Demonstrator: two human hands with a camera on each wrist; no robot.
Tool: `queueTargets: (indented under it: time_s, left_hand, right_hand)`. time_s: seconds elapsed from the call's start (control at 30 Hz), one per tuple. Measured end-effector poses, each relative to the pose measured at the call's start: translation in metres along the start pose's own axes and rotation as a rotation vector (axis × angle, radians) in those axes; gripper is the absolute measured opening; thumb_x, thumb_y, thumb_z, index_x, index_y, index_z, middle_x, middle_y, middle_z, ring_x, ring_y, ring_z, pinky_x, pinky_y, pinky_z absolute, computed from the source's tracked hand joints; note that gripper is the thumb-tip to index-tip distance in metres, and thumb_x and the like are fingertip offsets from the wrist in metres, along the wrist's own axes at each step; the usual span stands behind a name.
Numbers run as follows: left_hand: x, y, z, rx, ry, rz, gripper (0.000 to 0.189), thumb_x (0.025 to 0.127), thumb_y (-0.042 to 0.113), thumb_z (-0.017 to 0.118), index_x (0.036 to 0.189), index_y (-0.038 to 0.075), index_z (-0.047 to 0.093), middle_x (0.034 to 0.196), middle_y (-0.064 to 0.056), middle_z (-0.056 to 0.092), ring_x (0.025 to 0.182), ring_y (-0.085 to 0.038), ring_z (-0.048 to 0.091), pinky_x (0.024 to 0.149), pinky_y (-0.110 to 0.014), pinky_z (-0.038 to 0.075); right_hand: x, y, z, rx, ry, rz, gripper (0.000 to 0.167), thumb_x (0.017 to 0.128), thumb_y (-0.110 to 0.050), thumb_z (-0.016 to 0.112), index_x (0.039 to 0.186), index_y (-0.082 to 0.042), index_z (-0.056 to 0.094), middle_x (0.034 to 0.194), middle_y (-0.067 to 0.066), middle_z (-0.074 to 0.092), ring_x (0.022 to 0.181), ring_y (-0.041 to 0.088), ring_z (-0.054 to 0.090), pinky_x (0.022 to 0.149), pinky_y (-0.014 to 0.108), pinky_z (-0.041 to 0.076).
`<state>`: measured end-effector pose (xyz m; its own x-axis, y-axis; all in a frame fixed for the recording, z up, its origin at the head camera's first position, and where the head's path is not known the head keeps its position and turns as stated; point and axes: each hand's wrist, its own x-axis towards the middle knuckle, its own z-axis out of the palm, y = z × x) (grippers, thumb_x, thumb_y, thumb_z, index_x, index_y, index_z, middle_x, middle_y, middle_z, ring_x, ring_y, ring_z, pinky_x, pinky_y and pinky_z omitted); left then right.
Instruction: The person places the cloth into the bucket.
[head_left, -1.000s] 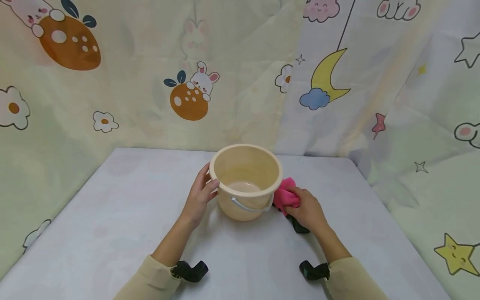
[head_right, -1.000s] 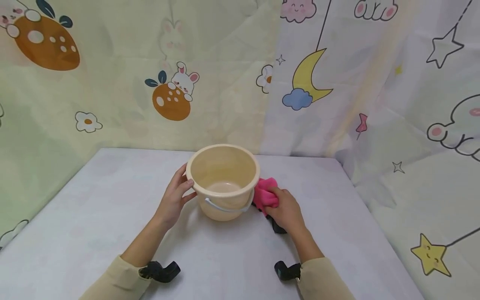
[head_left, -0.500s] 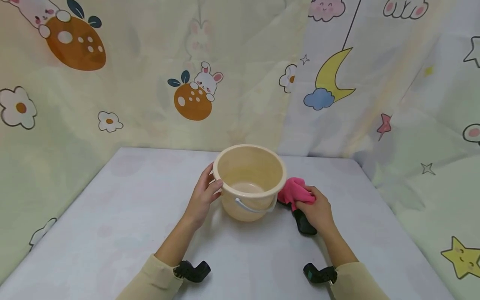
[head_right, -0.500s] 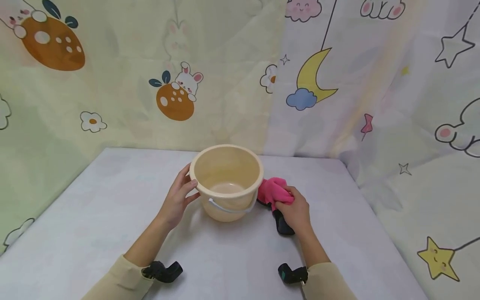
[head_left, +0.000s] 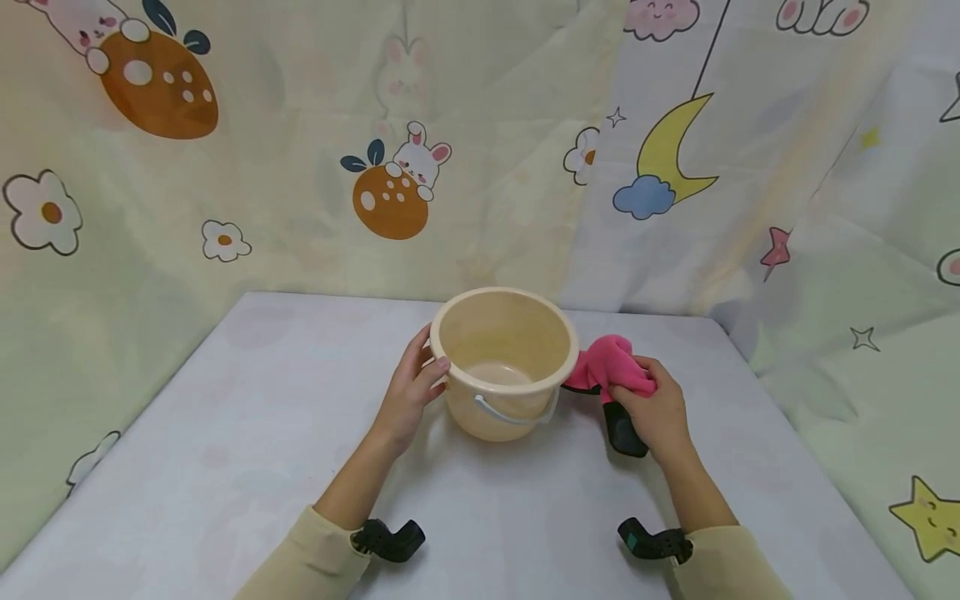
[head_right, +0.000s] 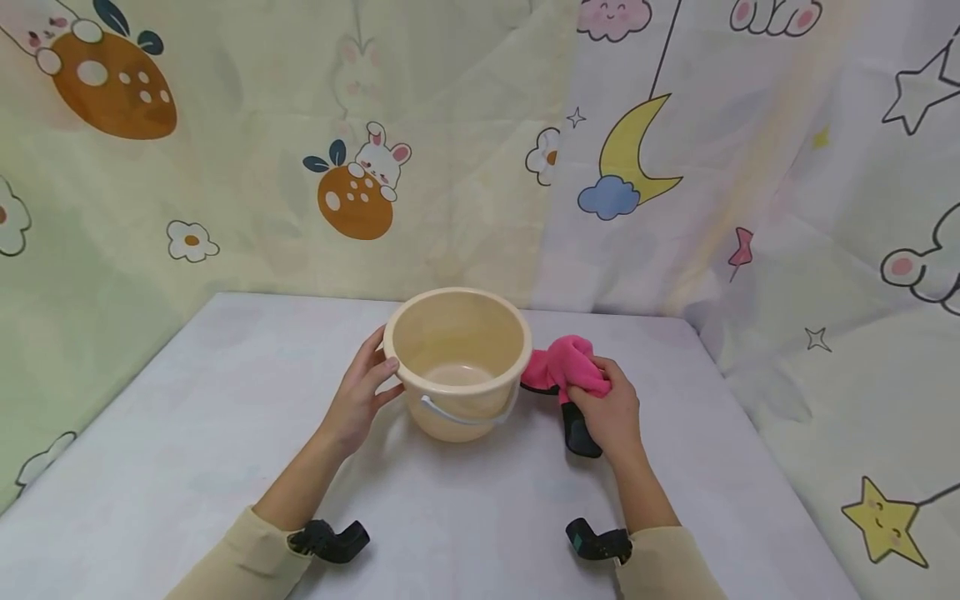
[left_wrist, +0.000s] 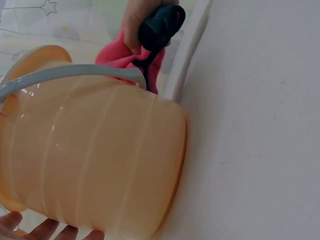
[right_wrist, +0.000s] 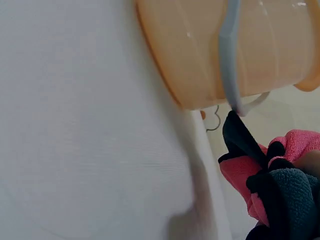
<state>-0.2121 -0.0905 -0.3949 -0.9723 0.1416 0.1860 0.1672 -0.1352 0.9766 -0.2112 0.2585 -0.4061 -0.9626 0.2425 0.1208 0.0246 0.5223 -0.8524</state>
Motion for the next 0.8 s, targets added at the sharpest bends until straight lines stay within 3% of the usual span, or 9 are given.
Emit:
queueTargets:
  time_s: [0.43,0.6,0.8]
  left_hand:
    - [0.0,0.001,0.0,-0.002,0.0,-0.028,0.066,0.102,0.027,0.055,0.163,0.026,0.029,0.159,-0.017,0.041,0.134,-0.036,0.049,0.113,-0.058,0.043]
    - [-0.001,0.001,0.0,0.004,0.005,-0.037,0.066,0.101,0.028,0.055,0.162,0.026,0.03,0.158,-0.017,0.043,0.13,-0.03,0.05,0.112,-0.059,0.043]
    - [-0.001,0.001,0.0,0.0,-0.001,-0.031,0.067,0.101,0.029,0.056,0.162,0.026,0.029,0.158,-0.016,0.042,0.133,-0.033,0.049,0.112,-0.058,0.043]
  right_hand:
    - [-0.002,-0.015,-0.01,0.011,0.063,-0.039,0.056,0.095,-0.02,0.072,0.145,-0.008,0.051,0.137,0.019,0.056,0.119,0.03,0.05,0.091,0.039,0.047]
    - [-0.004,-0.02,-0.015,0.02,0.087,-0.04,0.056,0.095,-0.022,0.072,0.146,-0.01,0.051,0.138,0.017,0.056,0.119,0.027,0.049,0.087,0.032,0.049]
    - [-0.005,-0.027,-0.02,0.026,0.117,-0.047,0.057,0.095,-0.024,0.073,0.147,-0.011,0.052,0.138,0.015,0.057,0.115,0.022,0.048,0.081,0.023,0.047]
